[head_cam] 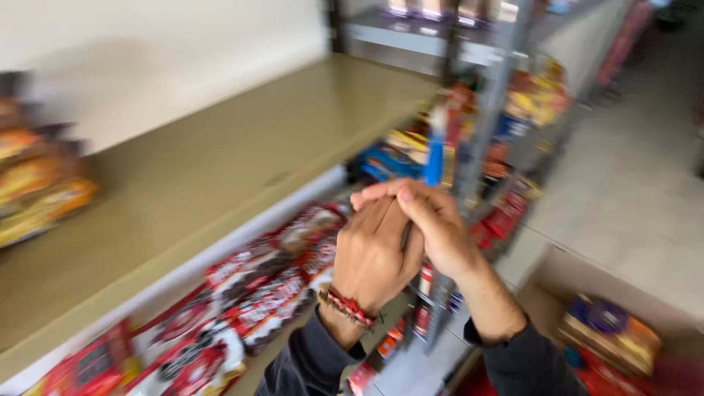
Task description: The person takes several bags of snacks from a box and stacks them neatly on a store shelf, handling one or two bags at a time and placing them in stacks by product type.
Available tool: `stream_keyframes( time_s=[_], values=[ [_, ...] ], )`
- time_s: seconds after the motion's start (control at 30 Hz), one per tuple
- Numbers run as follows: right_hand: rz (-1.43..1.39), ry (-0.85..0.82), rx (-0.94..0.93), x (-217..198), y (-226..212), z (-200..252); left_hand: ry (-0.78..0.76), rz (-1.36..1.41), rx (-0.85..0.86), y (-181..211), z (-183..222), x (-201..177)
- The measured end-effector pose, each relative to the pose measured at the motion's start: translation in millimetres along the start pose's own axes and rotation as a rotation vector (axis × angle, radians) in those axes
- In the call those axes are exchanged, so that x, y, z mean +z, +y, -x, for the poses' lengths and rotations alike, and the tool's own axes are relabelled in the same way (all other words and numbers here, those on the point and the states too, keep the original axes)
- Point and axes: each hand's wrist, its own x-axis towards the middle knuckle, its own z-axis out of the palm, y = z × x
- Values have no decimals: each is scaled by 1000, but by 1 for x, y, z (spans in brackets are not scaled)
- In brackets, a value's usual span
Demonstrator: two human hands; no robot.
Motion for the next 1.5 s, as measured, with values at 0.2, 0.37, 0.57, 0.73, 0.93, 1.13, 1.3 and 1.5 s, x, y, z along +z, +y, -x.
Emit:
stream_keyframes(
  time_s=[0.2, 0.37, 0.57, 0.73, 0.93, 1.13, 1.3, 1.5],
  values=[
    [-340, -14, 186, -174, 87, 143, -197, 571, -230, 119, 101, 165],
    [-294, 169, 446, -285, 144, 274, -539, 791, -502, 194, 170, 267],
    [-177, 829, 1193, -413, 225, 447, -870, 820, -698, 239, 275, 356],
    [216, 1193, 1189, -505, 295, 582, -1096, 758, -812, 260, 346, 391],
    [642, 865, 1386, -567, 304, 561, -1105, 655, -873, 268, 363, 395],
    [766, 728, 1641, -595, 363, 565, -1126, 594, -1006, 255, 386, 379],
    [654, 978, 1603, -589, 379, 568, -1160, 571, -1043, 255, 383, 368],
    [230, 1252, 1309, -562, 347, 541, -1214, 552, -1021, 256, 377, 372]
  ],
)
